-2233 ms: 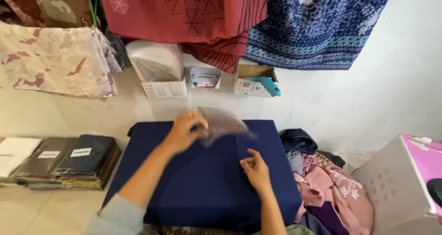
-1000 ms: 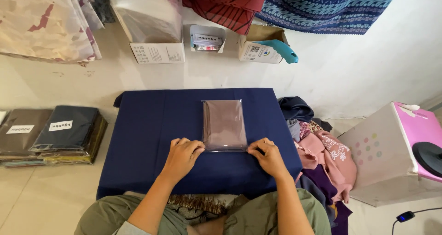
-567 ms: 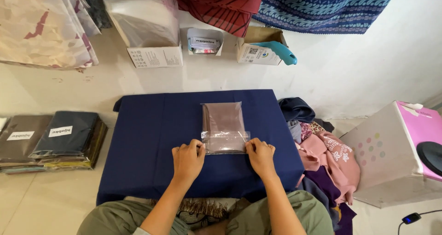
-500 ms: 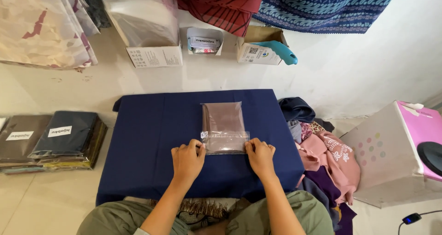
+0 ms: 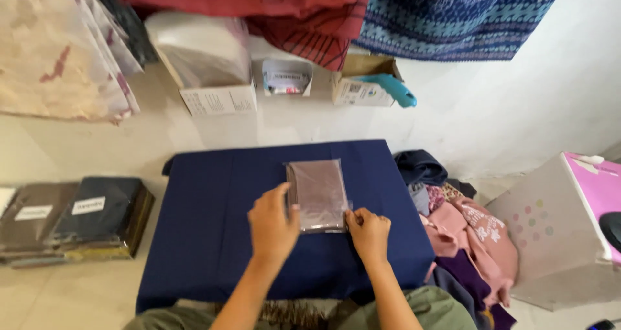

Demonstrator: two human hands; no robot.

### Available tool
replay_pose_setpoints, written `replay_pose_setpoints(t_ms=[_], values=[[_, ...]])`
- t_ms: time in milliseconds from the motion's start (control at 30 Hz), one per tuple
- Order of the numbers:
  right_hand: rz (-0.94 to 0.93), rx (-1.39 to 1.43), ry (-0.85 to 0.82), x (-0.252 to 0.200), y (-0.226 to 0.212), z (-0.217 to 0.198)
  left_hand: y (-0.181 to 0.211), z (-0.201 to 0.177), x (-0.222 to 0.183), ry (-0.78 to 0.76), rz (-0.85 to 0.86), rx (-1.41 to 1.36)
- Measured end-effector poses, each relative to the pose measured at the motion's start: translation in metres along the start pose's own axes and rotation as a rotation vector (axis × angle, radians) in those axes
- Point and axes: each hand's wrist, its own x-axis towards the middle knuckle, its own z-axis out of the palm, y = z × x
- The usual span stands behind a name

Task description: Cleaning fabric with a lint roller, folding it neatly, and placing it into a plastic sleeve for retail packaging.

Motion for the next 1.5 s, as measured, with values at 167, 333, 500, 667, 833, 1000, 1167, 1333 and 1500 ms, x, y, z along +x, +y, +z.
replay_pose_setpoints(t_ms=[167,333,500,667,833,1000,1167,1333,1500], values=[[-0.140,0.099,0.024,0.008,-0.016,-0.018,0.020,0.052,0.030,-0.272,0.077,-0.073],[-0.017,0.048,-0.058,0.015,-0.036,-0.033,-0.011,0.117,0.027,-0.355,0.061,0.128],[-0.393,0.150,0.079,0.048,-0.102,-0.042,-0.005,0.110,0.022,-0.364,0.013,0.136],[-0.283,-0.132,-0.376,0.064,-0.106,0.000,-0.002,0.100,0.027,-0.529,0.007,0.166],[-0.165,-0.157,-0.592,0.069,-0.109,-0.004,0.000,0.100,0.026,-0.522,0.038,0.195],[-0.126,-0.232,-0.690,0.073,-0.101,0.010,-0.010,0.117,0.023,-0.527,0.035,0.206],[-0.118,-0.242,-0.702,0.076,-0.097,0.017,-0.010,0.120,0.023,-0.530,0.026,0.205],[-0.119,-0.241,-0.710,0.075,-0.100,0.014,-0.010,0.119,0.021,-0.535,0.014,0.207],[-0.099,-0.240,-0.744,0.076,-0.103,0.011,-0.008,0.117,0.023,-0.570,0.003,0.222]])
